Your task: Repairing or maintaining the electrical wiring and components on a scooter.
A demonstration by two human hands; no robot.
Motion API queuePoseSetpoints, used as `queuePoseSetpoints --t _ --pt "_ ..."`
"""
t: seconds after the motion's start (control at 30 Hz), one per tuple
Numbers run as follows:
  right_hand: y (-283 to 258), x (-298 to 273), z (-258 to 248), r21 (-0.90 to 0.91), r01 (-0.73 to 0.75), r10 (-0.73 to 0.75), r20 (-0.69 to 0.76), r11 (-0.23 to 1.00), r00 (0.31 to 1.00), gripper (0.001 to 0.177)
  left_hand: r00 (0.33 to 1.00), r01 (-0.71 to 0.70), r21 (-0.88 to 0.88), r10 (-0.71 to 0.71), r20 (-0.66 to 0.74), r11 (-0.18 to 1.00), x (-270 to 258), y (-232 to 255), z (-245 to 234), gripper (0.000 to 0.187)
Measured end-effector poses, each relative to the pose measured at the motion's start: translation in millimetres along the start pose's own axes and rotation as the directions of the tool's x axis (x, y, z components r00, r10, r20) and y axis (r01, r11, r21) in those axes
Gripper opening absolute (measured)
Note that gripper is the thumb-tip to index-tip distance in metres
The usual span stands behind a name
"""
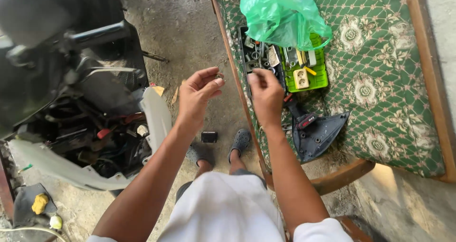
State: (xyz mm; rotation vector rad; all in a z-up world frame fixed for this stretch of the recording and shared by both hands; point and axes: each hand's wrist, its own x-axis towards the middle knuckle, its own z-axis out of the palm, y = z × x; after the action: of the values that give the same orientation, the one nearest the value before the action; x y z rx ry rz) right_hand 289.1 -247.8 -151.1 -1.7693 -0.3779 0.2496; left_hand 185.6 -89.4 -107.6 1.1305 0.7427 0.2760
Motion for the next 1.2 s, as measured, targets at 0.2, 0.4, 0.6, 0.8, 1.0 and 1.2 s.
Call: queuePoseSetpoints --t 0.2,0.4,0.6,0.8,1.0,1.2 --pt "240.0 50.3 -42.6 0.437 -0.526 0.619 -0.097 0.73 0.779 0.014 0.993 0.115 0.052 -0.114 -0.021 0.992 60.2 -57.4 32.8 0.035" --pt "384.2 63.1 -37.1 0.454 -0.722 0.815 -0.015 0.522 0.58 0.017 0.985 0.172 0.005 -0.172 -0.03 0.985 107.1 -112.8 39.1 0.029" --pt "445.7 100.8 2.4 0.374 -0.775 0.813 0.085 0.51 0.576 0.018 0.982 0.186 0.049 -0.186 -0.018 0.981 146.4 -138.8 47.4 0.032" --pt "436.7 145.1 36.4 0.211 -0.712 0.697 0.149 0.67 0.701 0.039 0.979 0.205 0.119 -0.203 -0.021 0.972 162.4 -154.4 53.7 0.036" --pt "338.5 249.0 70.7 0.188 -0.739 0.688 0.276 0.646 0.671 0.099 0.977 0.208 0.061 -0.206 -0.047 0.976 163.2 -153.0 45.7 0.037" --pt "441.7 349.1 84.3 0.444 -0.606 0.504 0.337 0.659 0.795 0.048 0.978 0.2 0.045 -0.196 -0.075 0.979 165.3 -140.0 39.3 0.037"
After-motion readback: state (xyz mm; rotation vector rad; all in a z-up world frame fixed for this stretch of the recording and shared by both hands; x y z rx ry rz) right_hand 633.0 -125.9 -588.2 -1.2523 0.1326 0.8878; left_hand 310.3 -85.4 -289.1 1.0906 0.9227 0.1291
